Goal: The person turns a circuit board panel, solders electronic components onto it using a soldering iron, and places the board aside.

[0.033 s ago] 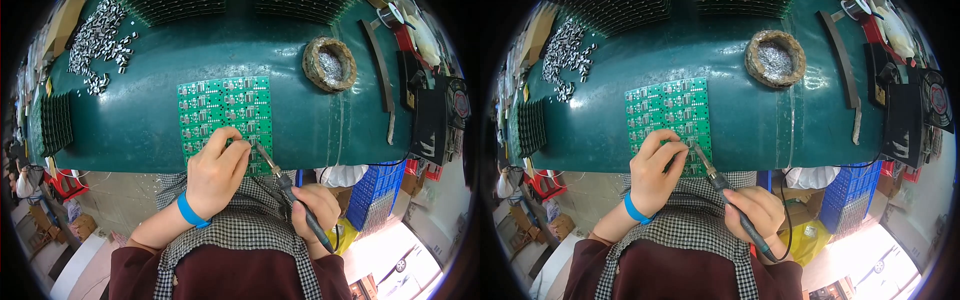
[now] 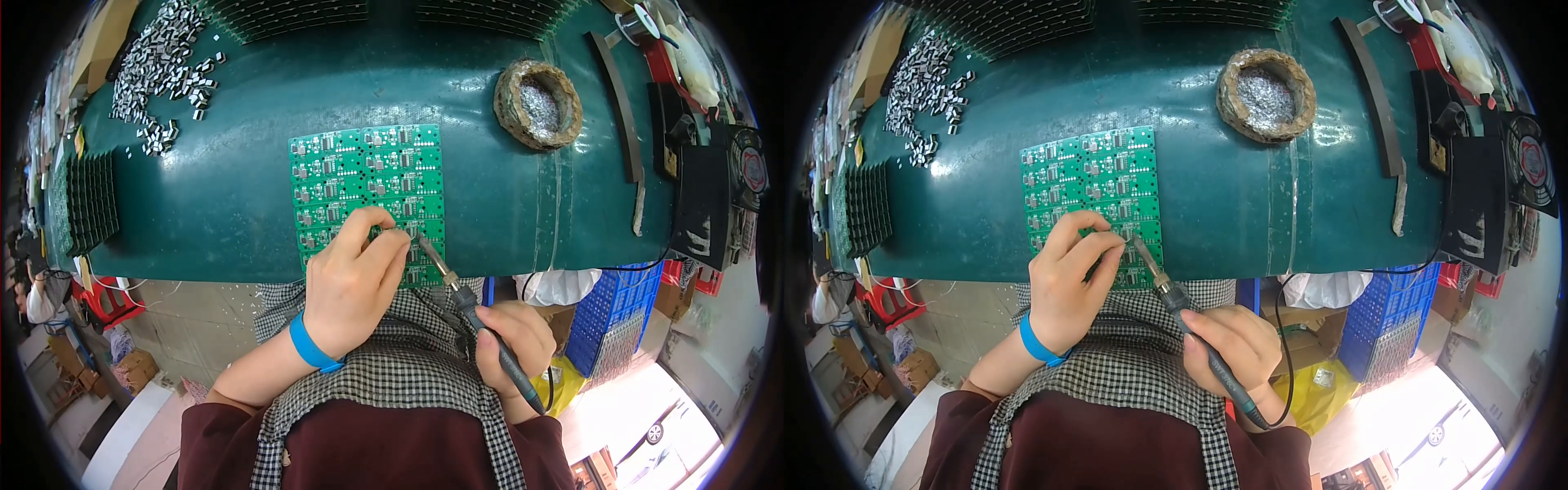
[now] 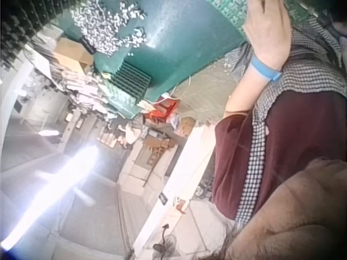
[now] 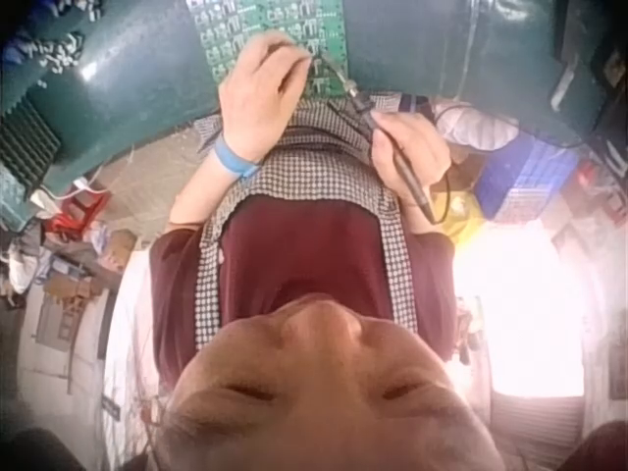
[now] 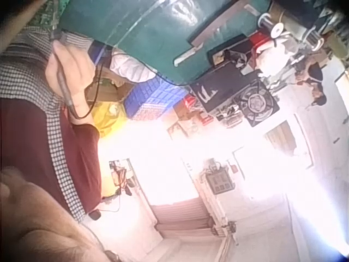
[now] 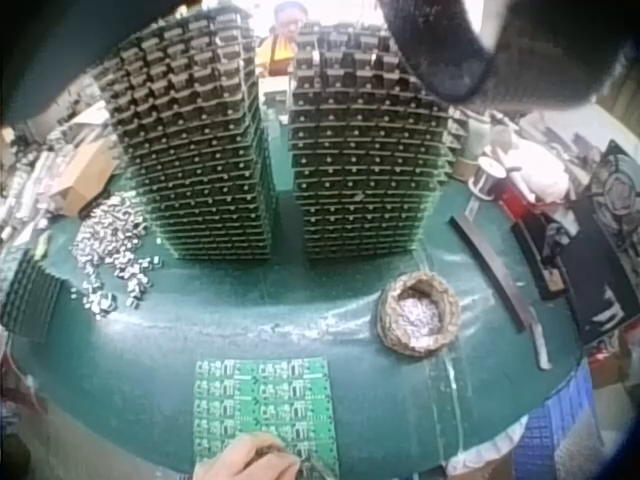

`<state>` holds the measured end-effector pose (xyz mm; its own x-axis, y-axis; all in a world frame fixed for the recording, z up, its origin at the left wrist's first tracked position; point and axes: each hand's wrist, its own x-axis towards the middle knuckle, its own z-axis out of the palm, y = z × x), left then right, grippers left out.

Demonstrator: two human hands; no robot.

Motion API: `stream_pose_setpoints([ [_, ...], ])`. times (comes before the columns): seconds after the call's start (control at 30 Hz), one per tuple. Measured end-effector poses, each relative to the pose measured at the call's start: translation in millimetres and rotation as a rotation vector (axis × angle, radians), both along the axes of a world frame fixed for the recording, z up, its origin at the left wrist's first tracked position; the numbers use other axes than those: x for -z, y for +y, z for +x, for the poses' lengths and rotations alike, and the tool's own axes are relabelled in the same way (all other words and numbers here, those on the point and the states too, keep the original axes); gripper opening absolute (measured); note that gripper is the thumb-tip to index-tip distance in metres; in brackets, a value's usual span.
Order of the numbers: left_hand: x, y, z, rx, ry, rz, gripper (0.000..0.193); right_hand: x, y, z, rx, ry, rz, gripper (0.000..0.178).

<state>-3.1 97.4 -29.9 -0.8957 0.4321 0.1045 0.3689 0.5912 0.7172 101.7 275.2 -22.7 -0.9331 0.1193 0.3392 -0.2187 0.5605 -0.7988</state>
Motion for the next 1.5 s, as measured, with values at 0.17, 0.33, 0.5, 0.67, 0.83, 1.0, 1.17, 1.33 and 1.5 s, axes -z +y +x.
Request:
stream_pose_setpoints([
  [0.17,1.1,-0.3,-1.6,0.030,0.016,0.007,0.014,1.8,-1.3,2.8,-0.007,0.009,-0.013,0.017],
  [0.33,-3.8,-4.7,3.1,-0.003,0.002,0.061,0.017,3.0,1.8,2.9,0.103,0.174,-0.008,0.018],
  [0.5,-6.1,-9.4,8.6,0.055,-0.002,0.020,0.021,2.6,3.5,6.6,0.061,0.159,-0.035,0.017],
  [0.67,-6.2,-7.4,11.2,0.043,-0.041,0.037,0.020,4.5,2.5,8.2,0.010,0.139,-0.030,0.017],
  [0.83,-6.2,-5.9,10.7,0.042,-0.029,0.020,0.020,4.9,1.5,6.6,0.007,0.119,-0.013,0.016],
  [1.0,-4.1,-5.5,11.4,0.047,-0.019,0.022,0.019,5.0,0.2,6.2,0.016,0.125,-0.012,0.015],
  [1.17,-0.4,-6.0,9.9,0.094,0.035,0.029,0.014,4.1,-4.2,10.4,-0.009,0.113,-0.003,0.016],
  [1.33,-1.9,-6.4,10.9,0.095,-0.040,0.008,0.013,2.7,-5.3,15.2,-0.008,0.109,0.010,0.019],
  [1.5,-5.3,-9.0,14.1,0.089,-0.002,0.055,0.016,0.9,-2.7,21.5,0.020,0.129,0.044,0.018],
])
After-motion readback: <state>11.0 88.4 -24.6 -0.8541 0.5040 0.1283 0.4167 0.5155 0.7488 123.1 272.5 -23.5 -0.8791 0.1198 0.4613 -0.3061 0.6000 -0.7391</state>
